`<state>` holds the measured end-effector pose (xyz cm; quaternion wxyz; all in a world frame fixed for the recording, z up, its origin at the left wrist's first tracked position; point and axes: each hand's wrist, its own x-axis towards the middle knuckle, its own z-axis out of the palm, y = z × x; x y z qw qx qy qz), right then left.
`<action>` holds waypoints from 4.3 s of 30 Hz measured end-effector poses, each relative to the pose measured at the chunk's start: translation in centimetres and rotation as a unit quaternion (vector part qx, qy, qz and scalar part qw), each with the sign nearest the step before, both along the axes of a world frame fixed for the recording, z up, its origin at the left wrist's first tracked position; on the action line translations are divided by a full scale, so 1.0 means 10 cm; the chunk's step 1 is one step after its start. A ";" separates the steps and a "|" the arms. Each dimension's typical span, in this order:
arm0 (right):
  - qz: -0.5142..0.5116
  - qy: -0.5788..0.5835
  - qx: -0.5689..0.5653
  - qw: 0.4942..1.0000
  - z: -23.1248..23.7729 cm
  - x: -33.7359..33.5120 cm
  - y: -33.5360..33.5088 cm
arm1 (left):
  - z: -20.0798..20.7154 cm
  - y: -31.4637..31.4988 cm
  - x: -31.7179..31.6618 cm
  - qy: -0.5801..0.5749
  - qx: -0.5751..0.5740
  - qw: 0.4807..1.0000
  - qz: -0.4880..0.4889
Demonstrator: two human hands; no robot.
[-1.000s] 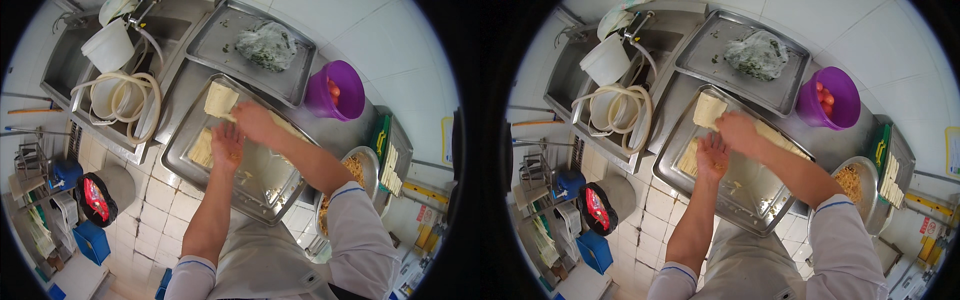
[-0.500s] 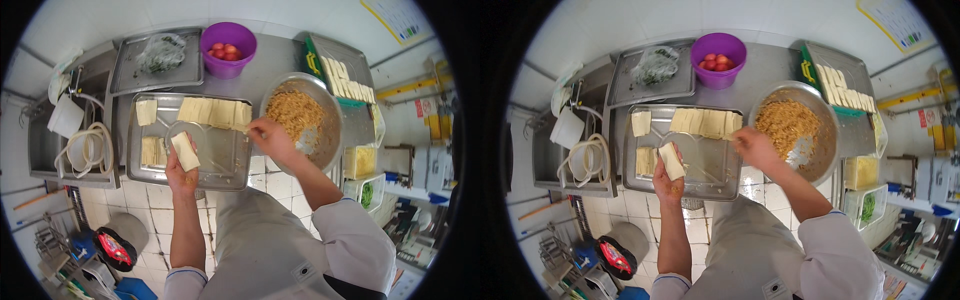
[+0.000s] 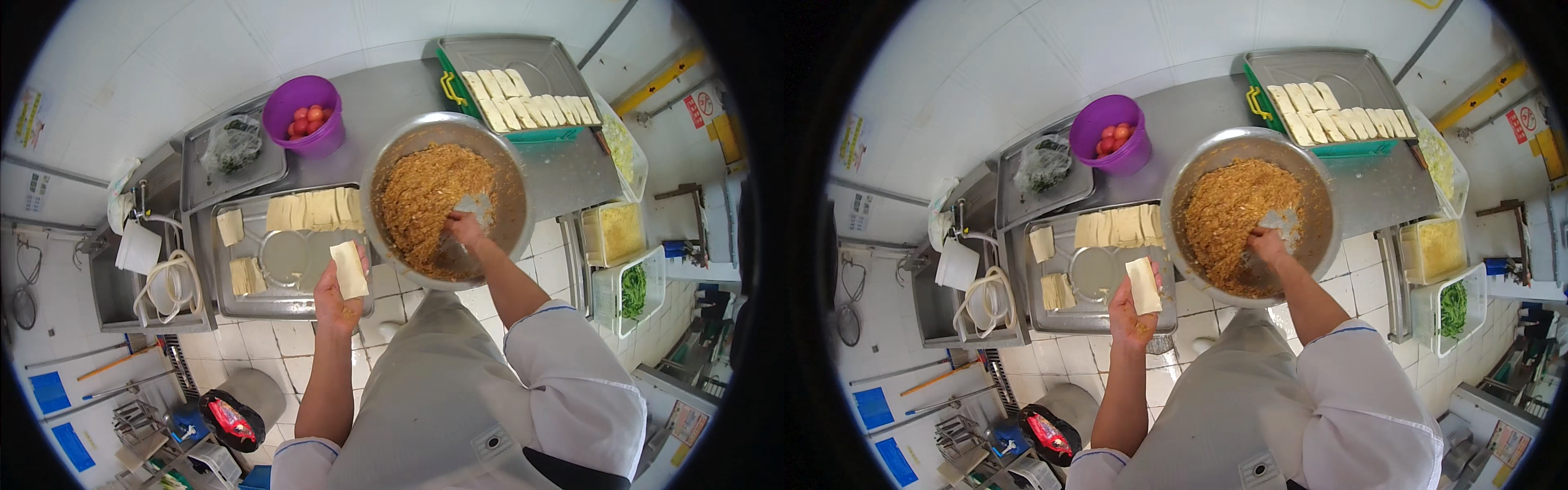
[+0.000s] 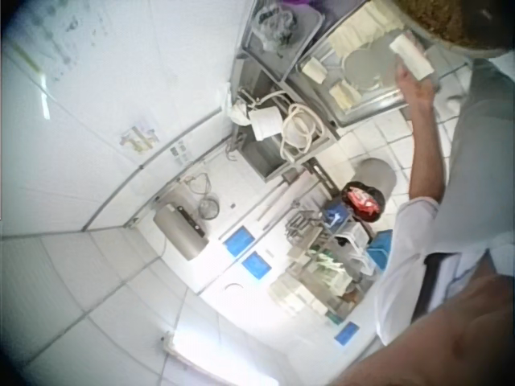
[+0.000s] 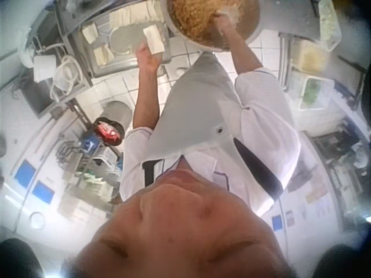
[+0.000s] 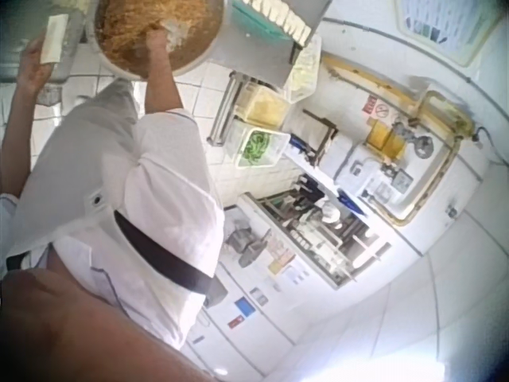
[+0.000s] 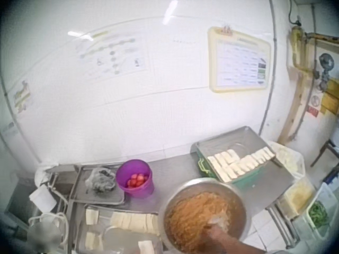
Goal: The person repeatedly scoops a crumbly filling from a large metal bowl and places it onto rectangular tofu slices. They then cover each filled slice with another tofu slice and arrange the assembled units on a metal tray.
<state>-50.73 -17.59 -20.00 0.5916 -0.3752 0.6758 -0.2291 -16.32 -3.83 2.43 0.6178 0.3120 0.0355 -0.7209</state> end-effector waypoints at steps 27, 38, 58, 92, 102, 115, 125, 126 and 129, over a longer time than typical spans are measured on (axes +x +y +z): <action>0.052 -0.066 -0.318 0.944 2.46 0.10 0.18 | 0.06 -0.85 -1.58 -0.098 -0.082 0.986 -0.103; 0.020 -0.005 0.074 0.997 0.27 0.15 0.18 | 0.16 -0.80 -1.21 -0.051 -0.054 0.997 -0.035; -0.004 -0.169 0.034 0.985 0.92 0.34 0.19 | 0.03 -0.81 -1.05 -0.030 -0.060 0.998 -0.014; 0.180 0.057 -0.556 0.810 2.98 0.39 0.49 | 0.20 -0.99 -1.51 -0.028 -0.135 0.990 -0.024; 0.160 0.014 -0.446 0.880 3.05 0.28 0.32 | 0.40 -0.93 -1.62 -0.025 -0.108 0.994 -0.023; 0.127 -0.064 -0.376 0.916 3.02 0.30 0.09 | 0.38 -0.88 -1.63 -0.058 -0.090 0.992 -0.071; 0.097 -0.043 -0.126 0.986 1.11 -0.14 -0.63 | 0.12 -0.84 -1.23 -0.064 -0.077 0.995 -0.001; 0.118 0.001 -0.078 0.990 0.75 -0.16 -0.61 | 0.11 -0.82 -1.21 -0.062 -0.062 0.996 0.009; -0.020 -0.065 0.127 0.990 -0.11 -0.12 -0.54 | 0.09 -0.77 -1.13 -0.058 -0.031 0.997 0.027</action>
